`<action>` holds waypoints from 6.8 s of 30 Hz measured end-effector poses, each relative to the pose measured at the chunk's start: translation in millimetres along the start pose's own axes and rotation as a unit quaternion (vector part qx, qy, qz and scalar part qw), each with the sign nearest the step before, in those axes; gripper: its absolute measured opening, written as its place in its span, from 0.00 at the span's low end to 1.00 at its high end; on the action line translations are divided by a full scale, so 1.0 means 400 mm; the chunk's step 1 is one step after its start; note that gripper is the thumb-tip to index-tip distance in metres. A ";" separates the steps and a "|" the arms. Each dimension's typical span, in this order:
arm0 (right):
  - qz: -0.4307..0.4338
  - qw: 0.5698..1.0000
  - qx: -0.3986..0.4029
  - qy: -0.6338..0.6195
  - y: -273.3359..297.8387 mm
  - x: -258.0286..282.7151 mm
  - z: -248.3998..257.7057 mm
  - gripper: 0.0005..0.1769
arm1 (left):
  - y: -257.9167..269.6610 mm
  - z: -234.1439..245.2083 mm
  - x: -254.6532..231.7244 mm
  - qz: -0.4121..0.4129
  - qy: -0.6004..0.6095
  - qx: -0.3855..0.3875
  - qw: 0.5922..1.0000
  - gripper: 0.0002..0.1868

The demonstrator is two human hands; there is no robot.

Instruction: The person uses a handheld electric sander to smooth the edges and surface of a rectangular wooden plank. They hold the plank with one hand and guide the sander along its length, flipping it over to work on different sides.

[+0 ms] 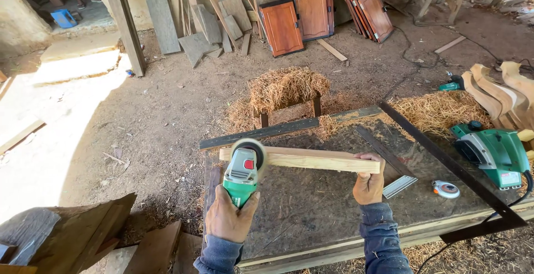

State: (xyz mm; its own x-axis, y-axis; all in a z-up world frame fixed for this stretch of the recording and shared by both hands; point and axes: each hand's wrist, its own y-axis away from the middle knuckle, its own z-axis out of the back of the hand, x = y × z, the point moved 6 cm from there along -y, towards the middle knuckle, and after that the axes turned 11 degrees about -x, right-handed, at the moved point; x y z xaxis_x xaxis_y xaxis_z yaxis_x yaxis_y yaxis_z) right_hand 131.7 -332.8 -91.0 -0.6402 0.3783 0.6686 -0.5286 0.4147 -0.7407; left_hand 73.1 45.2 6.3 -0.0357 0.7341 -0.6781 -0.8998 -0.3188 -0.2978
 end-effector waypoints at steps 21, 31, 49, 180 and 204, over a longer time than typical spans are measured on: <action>-0.007 1.000 -0.006 -0.005 0.007 -0.012 0.000 0.34 | -0.043 0.090 0.062 0.032 -0.060 -0.092 0.993 0.32; 0.001 1.000 0.006 -0.011 0.012 -0.017 0.004 0.32 | -0.008 0.047 0.055 0.062 -0.033 -0.040 0.997 0.32; 0.015 1.000 -0.003 -0.007 -0.004 0.034 -0.005 0.31 | 0.054 -0.011 -0.069 -0.007 0.020 0.018 1.000 0.31; -0.022 1.000 0.011 -0.006 0.025 0.040 -0.011 0.26 | 0.232 -0.157 -0.435 -0.182 -0.072 0.109 0.975 0.31; 0.005 1.000 0.019 0.004 0.010 0.063 -0.016 0.23 | 0.235 -0.186 -0.430 -0.183 -0.114 0.103 0.971 0.32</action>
State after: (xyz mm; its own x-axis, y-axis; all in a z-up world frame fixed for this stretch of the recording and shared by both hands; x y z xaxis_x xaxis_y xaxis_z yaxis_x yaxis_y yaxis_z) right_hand 117.2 -316.3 -76.7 -0.6410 0.3882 0.6621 -0.5440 0.3788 -0.7487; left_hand 26.9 -155.5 44.9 0.2285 0.8971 -0.3781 -0.9375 0.0981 -0.3338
